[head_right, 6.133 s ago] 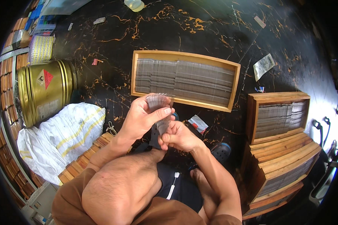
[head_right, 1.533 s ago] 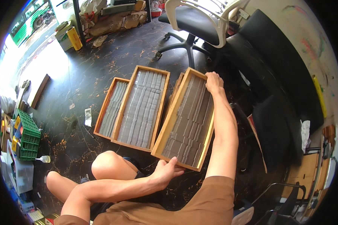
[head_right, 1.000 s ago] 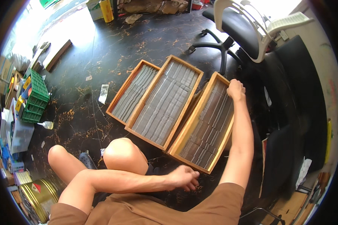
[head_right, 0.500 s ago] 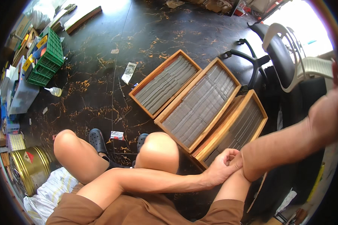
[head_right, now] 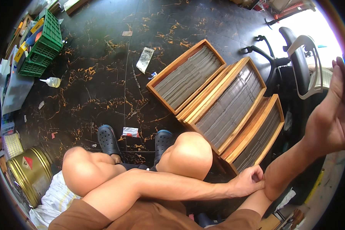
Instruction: The person sits on the floor and assembles wooden frames by inserting thin metal strips into slots. They handle multiple frames, placing them aside after each assembly.
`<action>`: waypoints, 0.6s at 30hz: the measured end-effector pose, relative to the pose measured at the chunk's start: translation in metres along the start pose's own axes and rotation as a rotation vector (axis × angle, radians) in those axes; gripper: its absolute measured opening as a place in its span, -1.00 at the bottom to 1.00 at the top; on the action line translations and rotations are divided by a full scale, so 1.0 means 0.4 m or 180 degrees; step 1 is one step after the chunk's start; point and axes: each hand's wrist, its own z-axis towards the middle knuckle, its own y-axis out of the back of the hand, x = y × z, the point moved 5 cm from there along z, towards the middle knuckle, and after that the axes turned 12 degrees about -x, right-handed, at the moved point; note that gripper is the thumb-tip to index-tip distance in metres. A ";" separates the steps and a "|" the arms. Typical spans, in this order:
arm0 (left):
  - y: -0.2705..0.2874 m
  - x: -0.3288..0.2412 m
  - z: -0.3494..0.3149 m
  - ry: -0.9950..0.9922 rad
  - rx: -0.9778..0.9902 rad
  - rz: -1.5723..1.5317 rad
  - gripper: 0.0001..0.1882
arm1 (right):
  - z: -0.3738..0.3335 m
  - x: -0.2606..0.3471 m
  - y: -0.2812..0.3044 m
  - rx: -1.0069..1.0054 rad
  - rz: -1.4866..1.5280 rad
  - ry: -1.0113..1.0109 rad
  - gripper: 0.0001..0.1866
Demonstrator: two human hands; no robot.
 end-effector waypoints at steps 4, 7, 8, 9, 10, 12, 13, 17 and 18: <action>0.017 -0.015 -0.034 0.0376 0.0416 -0.0459 -0.64 | 0.010 0.074 -0.053 0.0076 -0.0210 0.0082 -0.76; 0.065 -0.092 -0.069 0.1029 0.1209 -0.0286 -0.65 | 0.035 0.119 -0.081 0.0174 -0.0027 0.0246 -0.74; 0.083 -0.106 -0.078 0.1052 0.1362 -0.0312 -0.66 | 0.043 0.140 -0.090 0.0264 -0.0071 0.0244 -0.76; 0.094 -0.110 -0.081 0.0839 0.1413 -0.0321 -0.64 | 0.057 0.168 -0.095 0.0431 -0.0253 0.0187 -0.80; 0.107 -0.108 -0.084 0.0650 0.1402 -0.0308 -0.64 | 0.057 0.180 -0.102 0.0506 -0.0328 0.0125 -0.82; 0.126 -0.121 -0.091 0.0277 0.1370 -0.0293 -0.63 | 0.060 0.204 -0.105 0.0677 -0.0528 0.0022 -0.81; 0.134 -0.130 -0.094 0.0281 0.1257 -0.0293 -0.63 | 0.060 0.220 -0.116 0.0657 -0.0576 -0.0015 -0.81; 0.169 -0.147 -0.112 0.1091 0.1615 -0.0487 -0.68 | 0.039 0.245 -0.166 0.0668 -0.0649 -0.0163 -0.80; 0.184 -0.156 -0.111 0.1202 0.1641 -0.0514 -0.69 | 0.034 0.245 -0.178 0.0706 -0.0603 -0.0150 -0.80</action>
